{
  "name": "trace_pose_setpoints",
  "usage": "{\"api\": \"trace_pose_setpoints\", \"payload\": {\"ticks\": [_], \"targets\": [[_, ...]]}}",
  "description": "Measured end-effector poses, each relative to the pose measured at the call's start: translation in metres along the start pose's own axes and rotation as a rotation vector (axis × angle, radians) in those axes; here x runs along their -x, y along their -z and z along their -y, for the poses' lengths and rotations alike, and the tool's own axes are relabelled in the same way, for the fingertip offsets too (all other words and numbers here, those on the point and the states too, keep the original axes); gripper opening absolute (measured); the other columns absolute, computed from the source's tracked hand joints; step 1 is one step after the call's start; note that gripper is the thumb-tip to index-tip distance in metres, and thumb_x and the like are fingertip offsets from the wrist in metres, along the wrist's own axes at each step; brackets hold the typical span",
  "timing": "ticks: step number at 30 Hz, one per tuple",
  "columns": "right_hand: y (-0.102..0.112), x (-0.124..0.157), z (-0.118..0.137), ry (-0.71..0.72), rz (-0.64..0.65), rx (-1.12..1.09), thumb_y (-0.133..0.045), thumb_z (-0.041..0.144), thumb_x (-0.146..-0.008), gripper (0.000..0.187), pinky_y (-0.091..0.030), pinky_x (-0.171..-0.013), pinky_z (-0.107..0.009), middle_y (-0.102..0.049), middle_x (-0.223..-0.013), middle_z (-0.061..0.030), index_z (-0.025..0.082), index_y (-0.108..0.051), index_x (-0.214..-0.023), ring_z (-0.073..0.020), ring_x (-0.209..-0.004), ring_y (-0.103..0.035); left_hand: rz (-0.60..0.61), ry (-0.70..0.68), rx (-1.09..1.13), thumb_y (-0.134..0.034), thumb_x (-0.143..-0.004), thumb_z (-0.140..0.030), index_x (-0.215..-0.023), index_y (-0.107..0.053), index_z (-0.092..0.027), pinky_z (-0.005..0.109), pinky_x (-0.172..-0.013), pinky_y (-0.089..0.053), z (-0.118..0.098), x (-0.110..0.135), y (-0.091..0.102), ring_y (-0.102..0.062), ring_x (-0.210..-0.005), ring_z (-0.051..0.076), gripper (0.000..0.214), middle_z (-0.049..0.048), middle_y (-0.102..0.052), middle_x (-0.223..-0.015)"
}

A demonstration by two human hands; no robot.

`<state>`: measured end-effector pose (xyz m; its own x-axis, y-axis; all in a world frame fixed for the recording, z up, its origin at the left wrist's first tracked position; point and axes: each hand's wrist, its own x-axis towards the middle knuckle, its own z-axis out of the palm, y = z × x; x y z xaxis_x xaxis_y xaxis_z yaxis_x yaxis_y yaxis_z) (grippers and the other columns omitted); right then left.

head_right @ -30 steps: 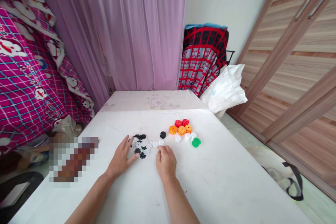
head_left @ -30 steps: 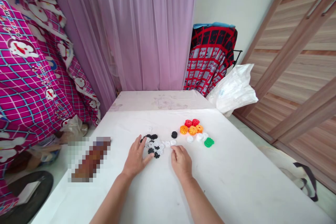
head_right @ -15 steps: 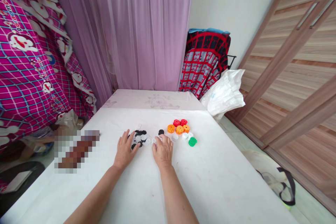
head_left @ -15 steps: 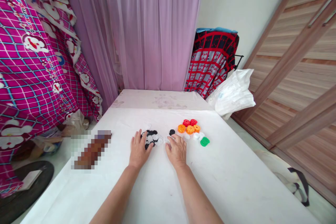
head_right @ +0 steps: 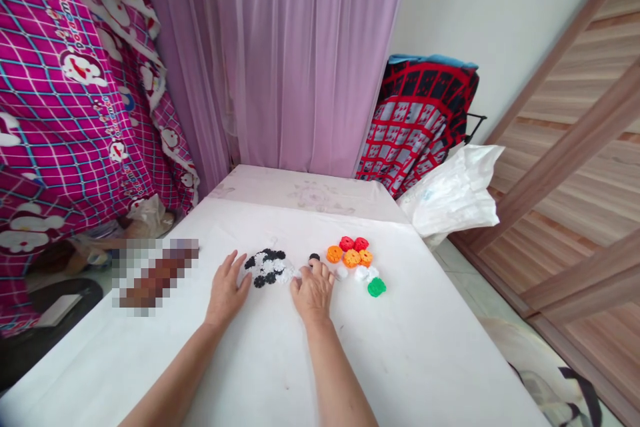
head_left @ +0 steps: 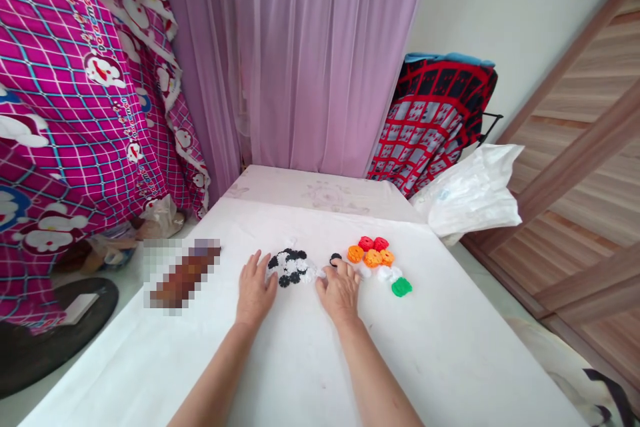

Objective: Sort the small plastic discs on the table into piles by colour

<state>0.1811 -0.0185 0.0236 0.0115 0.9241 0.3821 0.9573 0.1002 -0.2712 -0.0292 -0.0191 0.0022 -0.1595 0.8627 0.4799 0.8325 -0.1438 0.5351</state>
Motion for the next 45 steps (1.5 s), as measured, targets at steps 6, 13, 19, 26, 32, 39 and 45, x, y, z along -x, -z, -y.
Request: {"api": "trace_pose_setpoints", "payload": {"ticks": [6,13,19,26,32,39,45], "targets": [[-0.004,0.001,-0.003,0.002,-0.011,-0.040,-0.065,0.031,-0.079,0.014,-0.030,-0.093,-0.037,-0.059,-0.121,-0.0079,0.022,-0.070,-0.090,-0.0252,-0.110,-0.047,-0.014,0.025,0.023,-0.050,-0.086,-0.032,-0.127,-0.056,-0.022,0.052,-0.112,-0.034,0.000,0.001,0.000,-0.041,-0.135,0.030,0.042,0.0115,-0.049,-0.144],[-0.005,0.002,-0.005,0.018,-0.026,-0.036,-0.067,0.033,-0.078,0.017,-0.030,-0.092,-0.038,-0.059,-0.122,-0.0066,0.025,-0.071,-0.093,-0.0258,-0.112,-0.047,0.001,0.027,0.019,-0.050,-0.085,-0.029,-0.127,-0.056,-0.021,0.052,-0.111,-0.035,0.000,0.001,0.000,-0.044,-0.133,0.030,0.043,0.0128,-0.049,-0.143],[-0.006,0.002,-0.002,-0.034,-0.025,-0.076,-0.068,0.029,-0.078,0.009,-0.030,-0.091,-0.036,-0.061,-0.118,-0.0058,0.023,-0.071,-0.085,-0.0238,-0.109,-0.048,0.034,0.001,0.013,-0.051,-0.085,-0.027,-0.124,-0.058,-0.018,0.050,-0.110,-0.036,0.001,-0.001,0.001,-0.046,-0.131,0.030,0.041,0.0141,-0.051,-0.141],[0.001,0.011,0.000,-0.058,-0.044,-0.045,-0.068,0.033,-0.080,0.024,-0.030,-0.092,-0.036,-0.061,-0.118,-0.0052,0.026,-0.071,-0.102,-0.0232,-0.109,-0.048,0.060,-0.008,0.045,-0.049,-0.086,-0.027,-0.124,-0.059,-0.017,0.048,-0.110,-0.037,0.002,-0.003,0.003,-0.048,-0.129,0.029,0.041,0.0148,-0.051,-0.140],[-0.003,0.010,-0.003,-0.064,-0.037,-0.063,-0.069,0.030,-0.078,0.014,-0.031,-0.090,-0.036,-0.062,-0.117,-0.0050,0.025,-0.073,-0.090,-0.0235,-0.109,-0.049,0.022,-0.024,0.046,-0.051,-0.085,-0.025,-0.122,-0.060,-0.018,0.049,-0.108,-0.039,0.003,-0.003,-0.001,-0.050,-0.127,0.029,0.039,0.0138,-0.053,-0.139],[-0.007,0.019,-0.005,-0.065,-0.098,-0.161,-0.070,0.025,-0.072,0.008,-0.033,-0.088,-0.035,-0.065,-0.111,-0.0042,0.023,-0.068,-0.079,-0.0230,-0.105,-0.052,0.002,-0.027,0.063,-0.053,-0.085,-0.026,-0.122,-0.061,-0.019,0.049,-0.107,-0.042,0.007,-0.002,0.001,-0.051,-0.127,0.030,0.038,0.0136,-0.053,-0.139],[-0.012,0.016,-0.025,-0.136,-0.262,-0.177,-0.068,0.030,-0.073,0.012,-0.035,-0.084,-0.034,-0.066,-0.106,-0.0063,0.021,-0.068,-0.081,-0.0232,-0.099,-0.054,-0.001,-0.026,0.113,-0.056,-0.084,-0.026,-0.122,-0.061,-0.023,0.048,-0.099,-0.049,0.011,-0.002,0.002,-0.056,-0.121,0.028,0.038,0.0120,-0.053,-0.139]]}}
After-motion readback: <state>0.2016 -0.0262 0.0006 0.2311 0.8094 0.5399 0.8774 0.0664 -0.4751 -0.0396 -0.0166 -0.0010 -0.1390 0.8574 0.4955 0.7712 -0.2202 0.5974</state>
